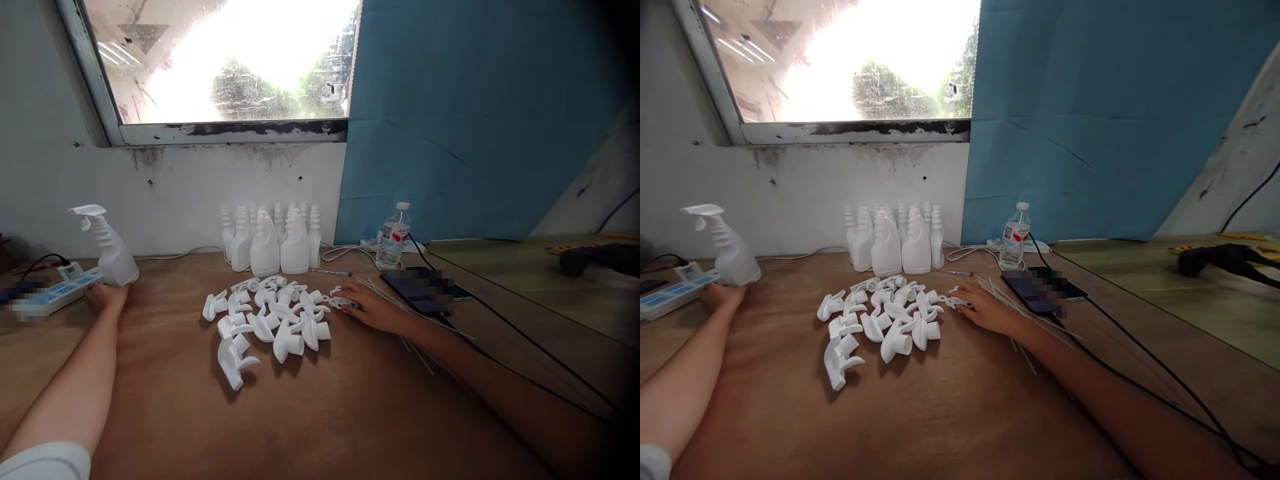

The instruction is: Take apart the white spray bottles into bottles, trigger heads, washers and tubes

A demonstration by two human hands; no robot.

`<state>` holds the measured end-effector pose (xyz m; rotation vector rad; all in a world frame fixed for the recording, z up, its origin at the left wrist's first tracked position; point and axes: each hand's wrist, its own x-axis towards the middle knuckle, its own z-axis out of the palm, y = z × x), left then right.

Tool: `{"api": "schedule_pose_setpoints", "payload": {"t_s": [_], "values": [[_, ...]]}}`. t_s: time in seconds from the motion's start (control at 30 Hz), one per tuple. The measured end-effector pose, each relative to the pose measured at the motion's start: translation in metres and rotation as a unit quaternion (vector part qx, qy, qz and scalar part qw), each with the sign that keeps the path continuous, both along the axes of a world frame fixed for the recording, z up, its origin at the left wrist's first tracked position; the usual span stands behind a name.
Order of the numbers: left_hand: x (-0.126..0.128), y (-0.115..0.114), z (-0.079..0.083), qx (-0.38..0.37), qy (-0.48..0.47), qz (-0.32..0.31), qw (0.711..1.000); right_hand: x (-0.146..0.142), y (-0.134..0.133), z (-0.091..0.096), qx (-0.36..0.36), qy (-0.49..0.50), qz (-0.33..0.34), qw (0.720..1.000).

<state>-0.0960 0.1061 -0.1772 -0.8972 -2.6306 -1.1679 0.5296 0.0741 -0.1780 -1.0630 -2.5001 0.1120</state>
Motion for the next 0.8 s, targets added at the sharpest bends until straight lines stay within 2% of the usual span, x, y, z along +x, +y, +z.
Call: {"api": "schedule_pose_setpoints", "payload": {"t_s": [0.13, 0.2, 0.3, 0.4, 0.47, 0.53, 0.63, 0.8], "values": [[0.014, -0.012, 0.000, 0.040, 0.029, -0.026, 0.998, -0.003, 0.001, -0.005, 0.020, 0.004, -0.008, 1.000], [0.029, -0.020, 0.001, 0.059, 0.066, -0.082, 0.993, -0.003, 0.002, -0.007, 0.025, -0.006, -0.011, 1.000], [0.065, -0.031, 0.000, 0.067, 0.104, -0.210, 0.970, -0.005, 0.002, -0.010, 0.031, -0.018, -0.012, 0.999], [0.111, -0.042, -0.004, 0.060, 0.105, -0.340, 0.933, -0.008, 0.002, -0.010, 0.037, -0.005, -0.007, 0.999], [0.140, -0.049, -0.007, 0.061, 0.119, -0.442, 0.887, -0.009, 0.002, -0.010, 0.040, 0.003, -0.002, 0.999], [0.161, -0.053, -0.009, 0.063, 0.140, -0.516, 0.843, -0.010, 0.002, -0.009, 0.041, 0.005, -0.004, 0.999], [0.173, -0.055, -0.011, 0.052, 0.161, -0.558, 0.812, -0.011, 0.001, -0.008, 0.038, 0.003, -0.011, 0.999], [0.167, -0.052, -0.015, 0.006, 0.205, -0.573, 0.794, -0.012, 0.000, -0.008, 0.040, 0.010, -0.030, 0.999]]}}
